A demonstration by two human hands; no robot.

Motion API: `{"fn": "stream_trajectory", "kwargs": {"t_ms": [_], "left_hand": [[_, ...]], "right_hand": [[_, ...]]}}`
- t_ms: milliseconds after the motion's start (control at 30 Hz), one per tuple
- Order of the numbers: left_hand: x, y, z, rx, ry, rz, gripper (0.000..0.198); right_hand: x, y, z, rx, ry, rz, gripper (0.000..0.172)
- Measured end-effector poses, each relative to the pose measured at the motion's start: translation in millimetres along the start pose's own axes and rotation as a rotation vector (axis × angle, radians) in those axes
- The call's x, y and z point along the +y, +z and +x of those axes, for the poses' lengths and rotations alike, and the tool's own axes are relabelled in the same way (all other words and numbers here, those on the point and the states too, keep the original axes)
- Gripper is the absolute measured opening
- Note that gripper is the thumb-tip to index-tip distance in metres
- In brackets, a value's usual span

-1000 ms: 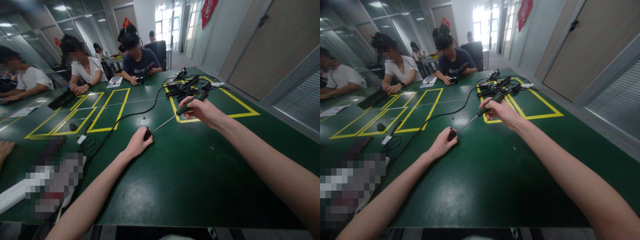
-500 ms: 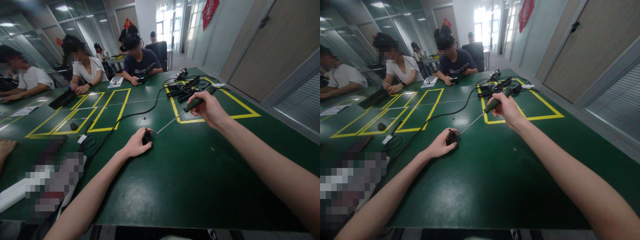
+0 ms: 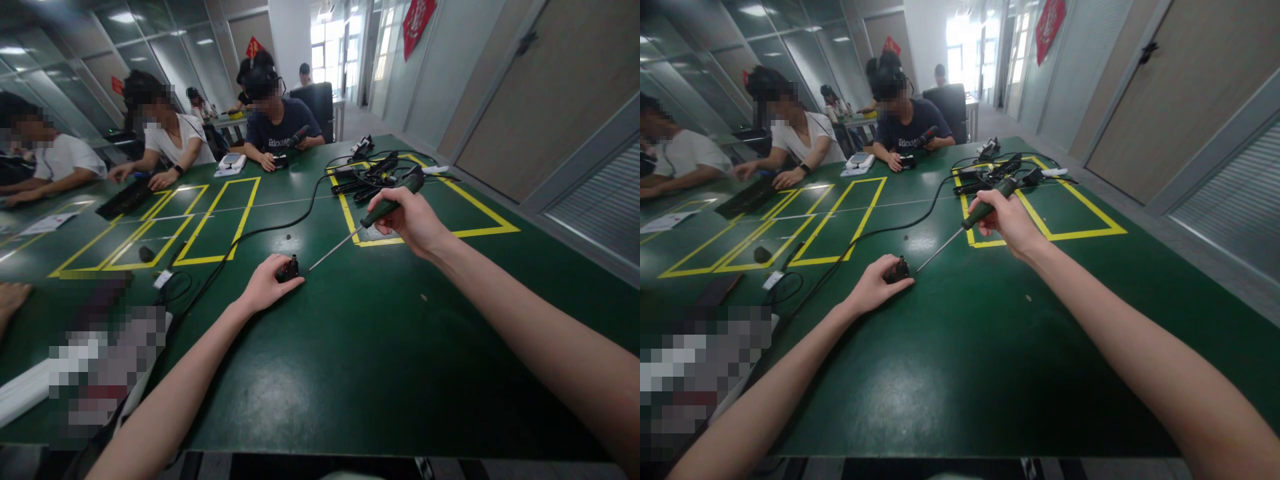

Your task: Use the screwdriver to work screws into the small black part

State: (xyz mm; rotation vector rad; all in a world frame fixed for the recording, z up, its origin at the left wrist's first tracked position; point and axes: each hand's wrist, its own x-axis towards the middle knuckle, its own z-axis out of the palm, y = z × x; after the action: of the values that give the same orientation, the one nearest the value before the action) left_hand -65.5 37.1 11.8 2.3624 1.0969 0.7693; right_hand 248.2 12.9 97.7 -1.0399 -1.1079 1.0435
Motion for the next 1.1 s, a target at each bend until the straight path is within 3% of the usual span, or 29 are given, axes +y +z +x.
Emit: {"fn": "stream_trajectory", "kwargs": {"t_ms": [500,833,1100], "left_hand": [[9.0,9.0,-0.9,-0.062,0.060,0.222,0.022],[11.5,12.4,-1.0,0.047,-0.016,0.201,0.018],[11.9,12.2,-0.2,0.052,-0.020,0.184,0.017]], "right_hand": [[2.1,3.7,-3.5,-0.038,0.046,-0.005,0.026],[4.4,3.3,-2.4,-0.074,0.068,-0.003,0.029],[5.4,-0.9,-1.1,-0.102,0.082,-0.008,0.026]]}}
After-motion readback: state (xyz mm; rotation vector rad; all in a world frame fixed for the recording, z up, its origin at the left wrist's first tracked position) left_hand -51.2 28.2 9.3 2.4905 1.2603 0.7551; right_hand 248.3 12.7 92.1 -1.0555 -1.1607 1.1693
